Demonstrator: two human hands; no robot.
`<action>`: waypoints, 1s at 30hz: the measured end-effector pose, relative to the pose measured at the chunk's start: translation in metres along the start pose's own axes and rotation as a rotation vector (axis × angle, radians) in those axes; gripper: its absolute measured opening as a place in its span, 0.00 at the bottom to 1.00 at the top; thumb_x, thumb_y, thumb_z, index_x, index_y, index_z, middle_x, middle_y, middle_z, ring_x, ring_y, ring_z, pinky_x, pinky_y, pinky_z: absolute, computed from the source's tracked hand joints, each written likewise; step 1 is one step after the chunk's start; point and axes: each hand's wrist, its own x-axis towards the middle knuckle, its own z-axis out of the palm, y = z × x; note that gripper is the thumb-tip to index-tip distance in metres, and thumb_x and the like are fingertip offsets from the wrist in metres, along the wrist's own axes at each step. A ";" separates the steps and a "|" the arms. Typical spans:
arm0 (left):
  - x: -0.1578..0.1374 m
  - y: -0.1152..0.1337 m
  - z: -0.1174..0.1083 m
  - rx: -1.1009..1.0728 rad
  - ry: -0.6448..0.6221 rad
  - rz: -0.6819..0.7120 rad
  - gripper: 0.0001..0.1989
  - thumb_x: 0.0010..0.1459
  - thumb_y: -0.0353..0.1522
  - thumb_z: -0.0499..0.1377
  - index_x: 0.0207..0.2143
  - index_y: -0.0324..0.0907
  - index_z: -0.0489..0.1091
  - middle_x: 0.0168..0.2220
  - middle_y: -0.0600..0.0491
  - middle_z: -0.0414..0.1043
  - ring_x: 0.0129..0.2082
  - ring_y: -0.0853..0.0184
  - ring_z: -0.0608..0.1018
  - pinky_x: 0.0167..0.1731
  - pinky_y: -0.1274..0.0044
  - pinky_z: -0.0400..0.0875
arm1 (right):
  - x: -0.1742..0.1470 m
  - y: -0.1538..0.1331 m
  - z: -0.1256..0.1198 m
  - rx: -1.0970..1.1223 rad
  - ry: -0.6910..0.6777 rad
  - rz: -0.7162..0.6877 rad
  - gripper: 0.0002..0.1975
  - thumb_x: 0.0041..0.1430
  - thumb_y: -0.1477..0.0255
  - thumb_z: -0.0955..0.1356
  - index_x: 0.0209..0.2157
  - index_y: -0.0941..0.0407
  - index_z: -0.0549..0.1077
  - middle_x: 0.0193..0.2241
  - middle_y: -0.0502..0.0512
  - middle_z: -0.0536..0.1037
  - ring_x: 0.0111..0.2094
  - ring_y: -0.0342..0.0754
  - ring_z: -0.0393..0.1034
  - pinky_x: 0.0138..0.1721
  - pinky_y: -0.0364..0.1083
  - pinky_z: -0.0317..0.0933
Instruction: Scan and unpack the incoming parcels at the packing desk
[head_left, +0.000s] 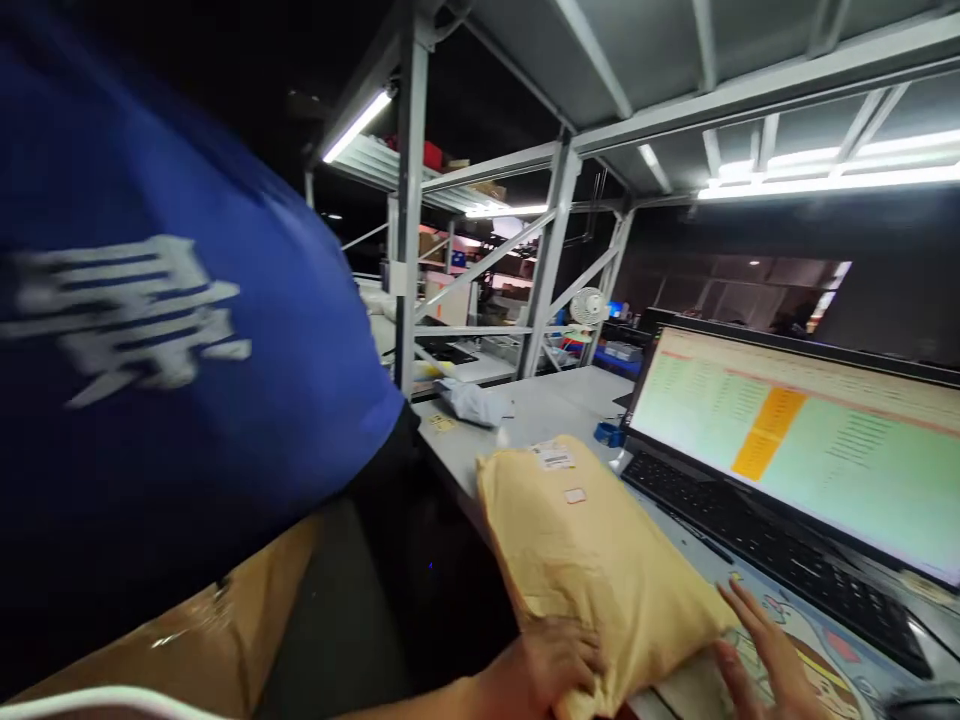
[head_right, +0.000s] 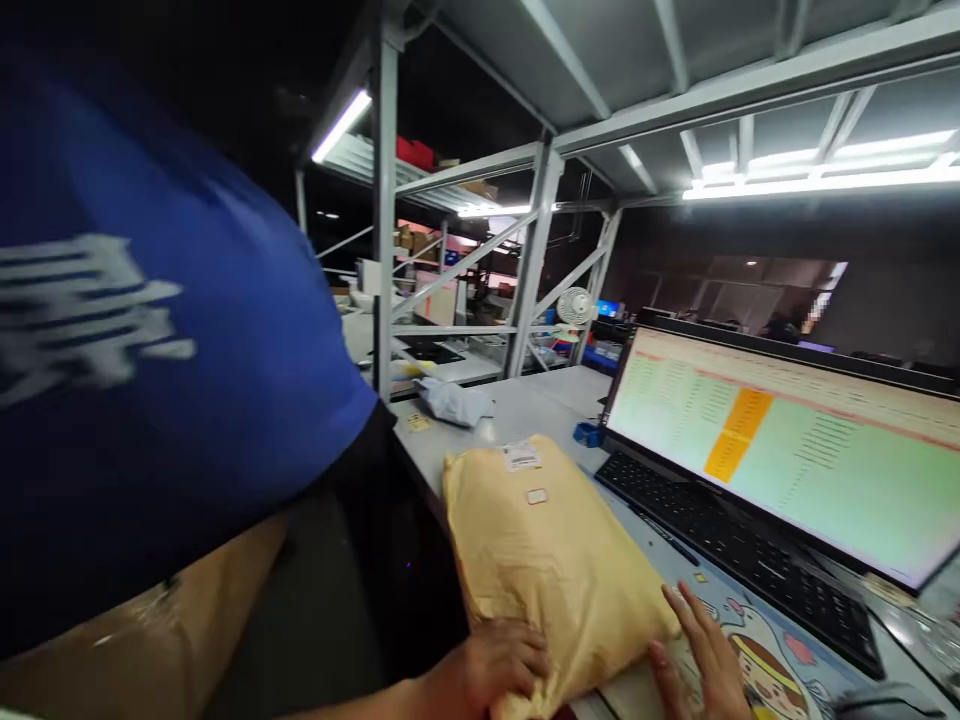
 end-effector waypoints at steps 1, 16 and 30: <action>0.001 0.008 0.005 -0.017 -0.044 -0.022 0.16 0.68 0.39 0.62 0.55 0.48 0.64 0.56 0.45 0.79 0.64 0.56 0.77 0.67 0.65 0.69 | 0.001 -0.001 0.014 -0.005 -0.058 -0.095 0.31 0.68 0.47 0.65 0.63 0.51 0.76 0.67 0.61 0.72 0.66 0.69 0.69 0.65 0.70 0.67; -0.181 0.032 -0.257 1.398 0.084 -1.397 0.36 0.58 0.38 0.70 0.64 0.28 0.69 0.69 0.26 0.62 0.69 0.31 0.64 0.69 0.49 0.57 | -0.032 0.009 0.065 -0.104 -0.310 -0.249 0.33 0.73 0.53 0.64 0.75 0.43 0.58 0.77 0.58 0.51 0.75 0.72 0.50 0.66 0.79 0.57; -0.143 0.076 -0.281 1.197 0.032 -1.868 0.19 0.73 0.37 0.54 0.56 0.30 0.68 0.46 0.31 0.80 0.51 0.37 0.82 0.50 0.55 0.76 | -0.034 0.021 0.070 -0.131 -0.315 -0.314 0.36 0.73 0.53 0.63 0.77 0.43 0.54 0.78 0.58 0.49 0.74 0.76 0.51 0.62 0.77 0.63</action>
